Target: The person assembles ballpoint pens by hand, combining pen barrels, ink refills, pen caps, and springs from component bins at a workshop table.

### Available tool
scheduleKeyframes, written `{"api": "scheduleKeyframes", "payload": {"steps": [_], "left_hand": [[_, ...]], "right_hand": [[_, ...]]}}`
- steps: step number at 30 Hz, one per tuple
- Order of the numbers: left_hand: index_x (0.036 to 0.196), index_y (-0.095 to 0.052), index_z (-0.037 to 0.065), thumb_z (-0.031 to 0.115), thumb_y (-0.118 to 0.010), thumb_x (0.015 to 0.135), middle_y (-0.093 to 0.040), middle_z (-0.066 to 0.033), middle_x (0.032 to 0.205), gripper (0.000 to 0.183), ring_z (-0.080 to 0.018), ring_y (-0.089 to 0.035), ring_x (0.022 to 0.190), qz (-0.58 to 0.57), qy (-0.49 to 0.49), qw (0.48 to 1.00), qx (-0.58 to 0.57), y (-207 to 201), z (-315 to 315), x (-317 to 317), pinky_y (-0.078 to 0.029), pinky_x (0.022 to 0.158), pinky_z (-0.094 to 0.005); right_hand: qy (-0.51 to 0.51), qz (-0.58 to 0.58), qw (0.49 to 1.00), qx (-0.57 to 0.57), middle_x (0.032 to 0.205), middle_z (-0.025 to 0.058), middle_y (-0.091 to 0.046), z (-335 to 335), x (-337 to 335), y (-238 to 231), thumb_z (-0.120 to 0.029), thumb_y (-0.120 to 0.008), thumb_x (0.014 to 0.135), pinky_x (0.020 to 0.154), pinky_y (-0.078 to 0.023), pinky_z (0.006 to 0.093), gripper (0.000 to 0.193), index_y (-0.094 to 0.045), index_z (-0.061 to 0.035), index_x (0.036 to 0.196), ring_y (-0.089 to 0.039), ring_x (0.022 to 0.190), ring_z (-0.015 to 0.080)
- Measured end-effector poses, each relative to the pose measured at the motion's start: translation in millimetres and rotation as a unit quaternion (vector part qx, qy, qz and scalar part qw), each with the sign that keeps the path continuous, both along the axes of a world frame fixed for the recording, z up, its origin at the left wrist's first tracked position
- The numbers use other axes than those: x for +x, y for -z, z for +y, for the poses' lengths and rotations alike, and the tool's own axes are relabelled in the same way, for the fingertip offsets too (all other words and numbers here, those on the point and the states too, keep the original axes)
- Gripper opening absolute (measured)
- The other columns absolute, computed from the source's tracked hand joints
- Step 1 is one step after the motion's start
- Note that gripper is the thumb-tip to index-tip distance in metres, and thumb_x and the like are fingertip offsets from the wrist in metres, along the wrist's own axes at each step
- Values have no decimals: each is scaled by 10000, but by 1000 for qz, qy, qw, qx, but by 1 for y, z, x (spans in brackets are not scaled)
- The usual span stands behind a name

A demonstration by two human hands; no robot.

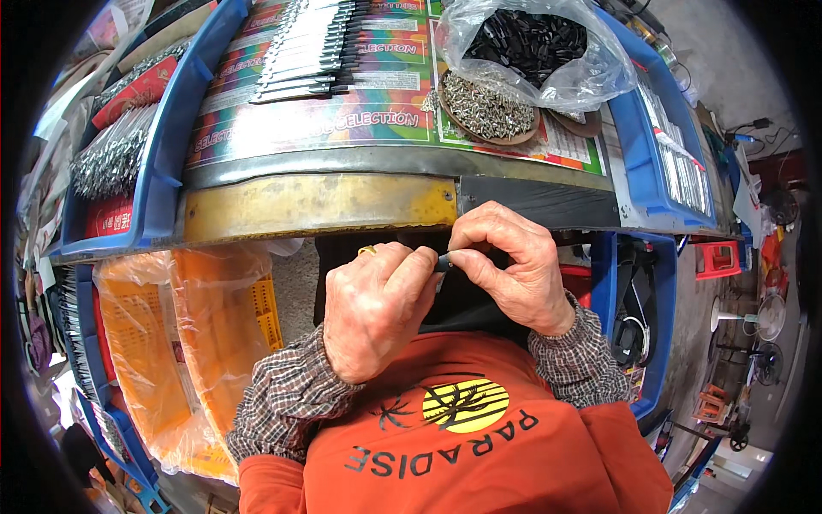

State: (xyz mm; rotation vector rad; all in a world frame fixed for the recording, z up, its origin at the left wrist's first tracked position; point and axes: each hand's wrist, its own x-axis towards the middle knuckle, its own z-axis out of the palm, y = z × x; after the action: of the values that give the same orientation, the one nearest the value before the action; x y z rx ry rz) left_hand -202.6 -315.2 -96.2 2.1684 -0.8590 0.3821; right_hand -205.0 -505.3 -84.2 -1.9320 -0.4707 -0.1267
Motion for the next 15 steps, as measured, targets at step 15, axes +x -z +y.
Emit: {"api": "scheduleKeyframes", "payload": {"steps": [15], "left_hand": [[896,-597,31,55,-673,709,-519,-65,690,203,-221,-556,568,-63,-8,998,21,10,-2,1,-465,482,-327]], "right_hand": [[27,-289,935,-203,846,109,-576,8,-9,12,9,-700,693,587,-519,343,227,-619,1,905,-609,711,272]]}}
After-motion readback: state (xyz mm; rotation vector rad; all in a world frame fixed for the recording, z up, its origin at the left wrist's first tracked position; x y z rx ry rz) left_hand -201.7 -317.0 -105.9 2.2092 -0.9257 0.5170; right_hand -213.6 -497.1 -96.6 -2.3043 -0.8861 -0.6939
